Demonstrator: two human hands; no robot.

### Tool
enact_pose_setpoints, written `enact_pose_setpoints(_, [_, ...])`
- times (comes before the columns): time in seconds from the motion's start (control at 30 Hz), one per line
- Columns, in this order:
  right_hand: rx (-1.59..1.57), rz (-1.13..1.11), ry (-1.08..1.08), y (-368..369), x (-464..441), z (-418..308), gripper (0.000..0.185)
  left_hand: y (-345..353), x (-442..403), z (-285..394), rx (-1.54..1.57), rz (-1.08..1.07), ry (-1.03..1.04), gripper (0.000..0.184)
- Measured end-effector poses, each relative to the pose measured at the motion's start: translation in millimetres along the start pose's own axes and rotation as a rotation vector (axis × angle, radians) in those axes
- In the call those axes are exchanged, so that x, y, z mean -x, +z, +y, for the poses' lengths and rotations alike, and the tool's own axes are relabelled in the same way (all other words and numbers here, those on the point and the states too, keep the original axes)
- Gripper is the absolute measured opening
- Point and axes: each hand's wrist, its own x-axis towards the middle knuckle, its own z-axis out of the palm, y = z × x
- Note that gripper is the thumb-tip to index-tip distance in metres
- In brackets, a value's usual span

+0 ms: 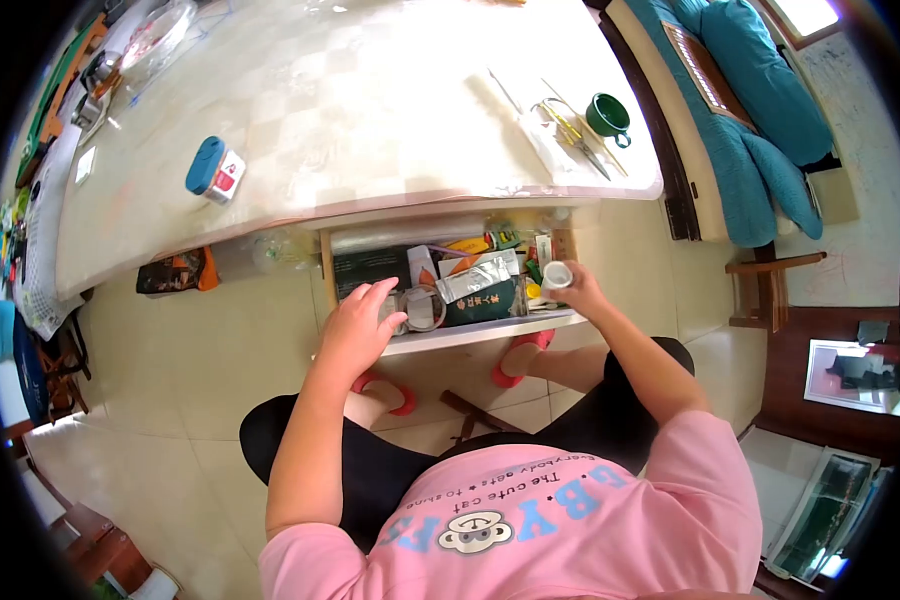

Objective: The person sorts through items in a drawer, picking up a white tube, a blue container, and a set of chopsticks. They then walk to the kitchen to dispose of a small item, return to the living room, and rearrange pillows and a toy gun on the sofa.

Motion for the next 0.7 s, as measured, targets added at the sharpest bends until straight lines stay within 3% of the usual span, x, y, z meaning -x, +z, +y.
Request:
enact_pose_setpoints(0.07, [0.309,0.303,0.053,-5,-22,23,0.055,7,-2,0,0.004,-0.023,0.015,0.047])
enact_pose_setpoints(0.17, [0.398,0.398,0.060,2,-51,43,0.058,9,-6,7,-0.024,-0.046,-0.002,0.048])
enact_pose_setpoints(0.27, [0.136,0.328,-0.002,23,-75,88,0.063,13,-11,9,-0.010,-0.068,-0.008,0.049])
enact_pose_setpoints(0.3, [0.067,0.213,0.079,24,-67,56,0.064,14,-12,11,-0.015,-0.070,-0.004,0.049])
enact_pose_setpoints(0.33, [-0.249,0.204,-0.052,37,-63,52,0.060,15,-13,14,-0.018,-0.062,0.005,0.052])
enact_pose_setpoints(0.4, [0.071,0.091,-0.081,40,-28,-32,0.057,20,-16,20,-0.023,-0.055,0.015,0.056])
enact_pose_setpoints(0.47, [-0.082,0.030,-0.241,57,-7,-78,0.054,30,-21,27,0.024,-0.081,0.093,0.066])
enact_pose_setpoints(0.5, [-0.078,0.012,-0.213,63,4,-99,0.056,37,-24,30,0.055,-0.115,0.084,0.076])
enact_pose_setpoints(0.6, [-0.053,0.001,-0.302,81,31,-146,0.060,57,-28,39,0.226,-0.116,0.102,0.080])
enact_pose_setpoints(0.7, [-0.226,-0.145,-0.251,92,40,-151,0.065,60,-30,45,0.302,-0.133,0.144,0.083])
